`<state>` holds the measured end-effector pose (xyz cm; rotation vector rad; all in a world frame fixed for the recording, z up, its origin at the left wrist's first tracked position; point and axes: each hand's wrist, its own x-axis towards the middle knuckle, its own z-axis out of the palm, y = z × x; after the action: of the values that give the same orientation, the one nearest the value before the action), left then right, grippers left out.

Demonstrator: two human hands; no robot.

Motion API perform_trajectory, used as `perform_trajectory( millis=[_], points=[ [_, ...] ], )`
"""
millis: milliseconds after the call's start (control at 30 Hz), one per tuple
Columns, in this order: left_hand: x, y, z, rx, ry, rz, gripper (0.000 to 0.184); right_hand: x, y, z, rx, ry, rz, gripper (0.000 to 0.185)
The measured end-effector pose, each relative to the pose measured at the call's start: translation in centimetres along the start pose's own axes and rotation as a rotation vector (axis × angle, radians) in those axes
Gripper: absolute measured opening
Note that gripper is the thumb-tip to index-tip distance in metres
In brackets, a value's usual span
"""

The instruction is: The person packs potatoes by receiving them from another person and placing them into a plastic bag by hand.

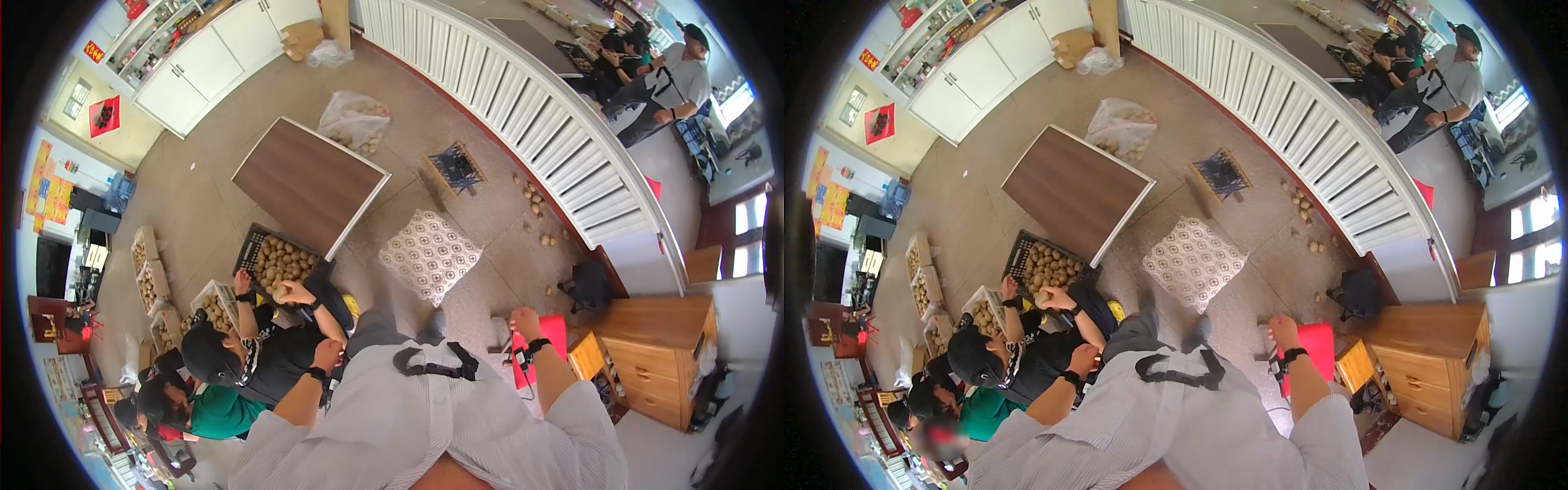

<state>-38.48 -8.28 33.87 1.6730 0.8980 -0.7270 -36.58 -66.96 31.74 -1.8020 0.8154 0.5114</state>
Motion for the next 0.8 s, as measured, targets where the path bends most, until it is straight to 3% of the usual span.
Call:
perform_trajectory(
  millis=[133,267,333,367,400,467,500,567,800],
  points=[
    [3.4,2.3,-0.9,-0.026,0.012,-0.002,0.019,2.9,-4.7,2.9,0.03,-0.016,0.046,0.018],
    [9.0,5.4,-2.3,-0.033,-0.07,-0.031,0.022,3.3,-8.5,7.9,0.107,-0.187,0.229,0.022],
    [15.9,4.5,-4.1,0.454,-0.158,0.576,0.026,3.4,-10.5,10.7,0.154,-0.227,0.287,0.022],
    [21.4,2.1,-4.4,0.623,0.089,0.965,0.029,4.0,-11.1,11.9,0.199,-0.244,0.323,0.022],
    [20.5,5.6,-5.1,0.488,-0.002,0.706,0.029,5.0,-11.2,12.7,0.199,-0.325,0.342,0.025],
    [17.7,14.0,-6.4,0.193,-0.047,0.168,0.029,3.3,-18.5,15.2,-0.004,-0.253,0.322,0.022],
    [17.8,16.5,-7.5,0.067,-0.084,0.088,0.027,3.9,-19.9,16.1,-0.011,-0.253,0.318,0.022],
    [19.2,20.4,-10.1,0.06,-0.088,0.063,0.027,5.1,-22.6,17.4,-0.13,-0.224,0.125,0.018],
    [25.1,25.7,-15.5,-0.047,0.018,0.088,0.028,10.5,-31.9,17.0,-0.156,-0.225,0.035,0.026]
  ],
)
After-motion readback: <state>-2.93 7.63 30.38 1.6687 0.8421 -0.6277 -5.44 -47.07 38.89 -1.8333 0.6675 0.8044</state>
